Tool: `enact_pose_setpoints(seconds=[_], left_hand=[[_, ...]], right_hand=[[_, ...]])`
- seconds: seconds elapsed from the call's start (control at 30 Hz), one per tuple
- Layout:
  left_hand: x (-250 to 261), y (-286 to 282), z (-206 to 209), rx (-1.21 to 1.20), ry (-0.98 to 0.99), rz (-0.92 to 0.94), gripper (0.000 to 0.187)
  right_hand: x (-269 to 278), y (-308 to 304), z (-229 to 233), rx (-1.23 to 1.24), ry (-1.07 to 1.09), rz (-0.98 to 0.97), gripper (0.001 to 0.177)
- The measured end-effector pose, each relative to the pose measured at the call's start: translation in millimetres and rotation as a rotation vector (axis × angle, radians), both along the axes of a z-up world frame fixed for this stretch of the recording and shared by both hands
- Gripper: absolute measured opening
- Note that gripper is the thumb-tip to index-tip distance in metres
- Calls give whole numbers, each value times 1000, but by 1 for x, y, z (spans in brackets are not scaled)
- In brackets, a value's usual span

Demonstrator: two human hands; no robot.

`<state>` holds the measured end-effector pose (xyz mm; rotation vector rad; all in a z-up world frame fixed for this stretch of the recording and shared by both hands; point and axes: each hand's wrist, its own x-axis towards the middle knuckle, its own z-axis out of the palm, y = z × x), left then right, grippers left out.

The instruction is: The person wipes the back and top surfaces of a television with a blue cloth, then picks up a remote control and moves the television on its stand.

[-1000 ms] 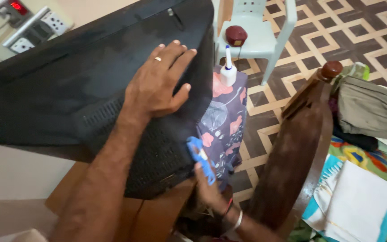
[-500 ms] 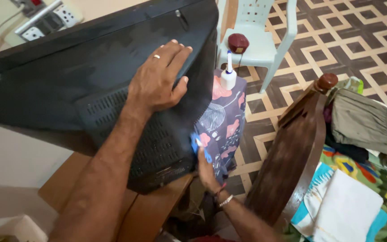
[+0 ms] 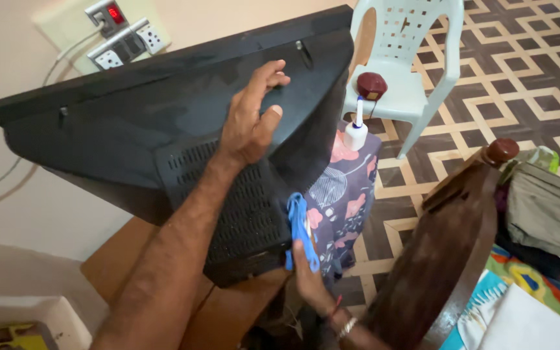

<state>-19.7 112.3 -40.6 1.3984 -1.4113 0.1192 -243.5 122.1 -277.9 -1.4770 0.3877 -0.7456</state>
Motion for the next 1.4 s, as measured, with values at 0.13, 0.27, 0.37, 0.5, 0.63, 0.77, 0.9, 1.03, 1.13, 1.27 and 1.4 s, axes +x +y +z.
enact_pose_setpoints(seconds=[0.13, 0.27, 0.37, 0.5, 0.63, 0.77, 0.9, 1.03, 1.13, 1.27, 1.4], left_hand=[[1, 0, -2, 26, -65, 44, 62], [-2, -4, -1, 31, -89, 68, 61], [3, -3, -3, 14, -100, 45, 61], [2, -2, -6, 14, -109, 39, 61], [-1, -2, -2, 54, -109, 58, 61], [-5, 0, -5, 83, -139, 79, 62], [-3, 0, -8, 92, -176, 106, 63], [-6, -2, -10, 100, -144, 123, 64], [-7, 0, -9, 105, -143, 161, 67], [-8, -3, -11, 99, -138, 181, 71], [-8, -4, -14, 89, -158, 187, 73]], right_hand=[[56, -48, 4, 563, 412, 47, 75], [87, -65, 74, 739, 245, 191, 68], [61, -41, 111, 625, 382, 103, 76], [15, -14, 100, -486, -112, 104, 60], [-12, 1, 17, -282, -42, 73, 71], [-28, 10, -34, -238, 125, -10, 67], [-11, 24, -67, -469, -41, -65, 74], [4, -13, -146, -1233, 52, 12, 57], [-18, -52, -180, -1730, 211, 523, 52], [-6, -90, -151, -1732, -36, 647, 82], [0, -94, -129, -1911, -201, 482, 59]])
